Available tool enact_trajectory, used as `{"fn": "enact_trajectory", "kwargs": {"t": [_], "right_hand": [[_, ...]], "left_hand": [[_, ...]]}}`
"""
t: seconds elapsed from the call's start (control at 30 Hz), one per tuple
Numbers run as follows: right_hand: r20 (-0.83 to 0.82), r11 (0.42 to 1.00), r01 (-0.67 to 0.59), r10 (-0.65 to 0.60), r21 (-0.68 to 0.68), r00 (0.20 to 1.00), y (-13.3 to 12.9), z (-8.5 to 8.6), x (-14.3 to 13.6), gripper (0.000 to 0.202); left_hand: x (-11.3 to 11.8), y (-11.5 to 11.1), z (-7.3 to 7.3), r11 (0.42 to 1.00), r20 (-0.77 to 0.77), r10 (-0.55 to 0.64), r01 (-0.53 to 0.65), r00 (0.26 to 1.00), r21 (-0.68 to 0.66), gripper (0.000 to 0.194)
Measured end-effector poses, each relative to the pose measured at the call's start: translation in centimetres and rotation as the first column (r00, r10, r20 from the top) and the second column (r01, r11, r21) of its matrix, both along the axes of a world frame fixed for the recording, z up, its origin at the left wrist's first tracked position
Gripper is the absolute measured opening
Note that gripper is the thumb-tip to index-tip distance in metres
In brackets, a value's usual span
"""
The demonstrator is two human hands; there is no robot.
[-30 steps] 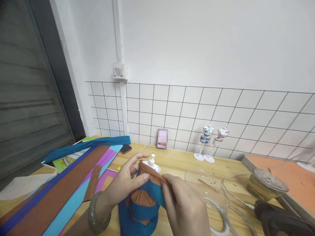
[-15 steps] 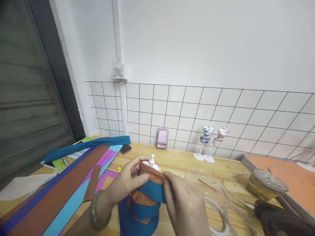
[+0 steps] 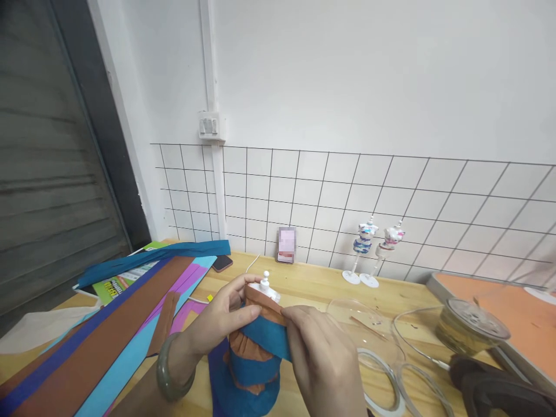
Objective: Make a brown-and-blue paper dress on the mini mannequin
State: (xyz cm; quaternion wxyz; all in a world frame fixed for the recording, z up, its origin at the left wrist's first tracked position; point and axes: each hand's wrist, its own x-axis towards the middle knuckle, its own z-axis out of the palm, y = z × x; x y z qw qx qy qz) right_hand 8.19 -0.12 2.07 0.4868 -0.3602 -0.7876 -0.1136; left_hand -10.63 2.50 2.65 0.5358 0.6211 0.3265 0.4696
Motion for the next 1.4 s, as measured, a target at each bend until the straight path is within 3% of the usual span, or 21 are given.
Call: {"fn": "enact_trajectory", "kwargs": {"t": [0.3, 0.53, 0.77, 1.1, 1.4], "right_hand": [[0.031, 0.996, -0.075, 0.074, 0.044, 0.997, 0.1, 0.4, 0.5, 0.022], [-0.028, 0.993, -0.021, 0.017, -0.120, 0.999, 0.4, 0.0, 1.0, 0.018], [-0.083, 0.996, -0.024, 0.017, -0.080, 0.996, 0.6, 0.1, 1.2, 0.014], [-0.194, 0.973, -0.020, -0.025, -0.228, 0.981, 0.4, 0.1, 1.2, 0.014], [-0.202, 0.983, -0.110, 0.078, -0.149, 0.976, 0.5, 0.4, 1.4, 0.013]], "left_hand": [[-0.2, 0.6, 0.0, 0.995, 0.161, -0.050, 0.063, 0.986, -0.075, 0.036], [-0.5, 0.8, -0.5, 0.996, 0.174, -0.035, 0.049, 0.984, -0.077, 0.039], [-0.7, 0.9, -0.5, 0.994, 0.204, -0.032, 0.053, 0.978, -0.096, 0.040], [-0.5, 1.3, -0.8, 0.997, 0.226, -0.006, 0.023, 0.974, -0.075, 0.035], [-0.4, 1.3, -0.9, 0.998, 0.223, -0.017, 0.032, 0.975, -0.060, 0.036]]}}
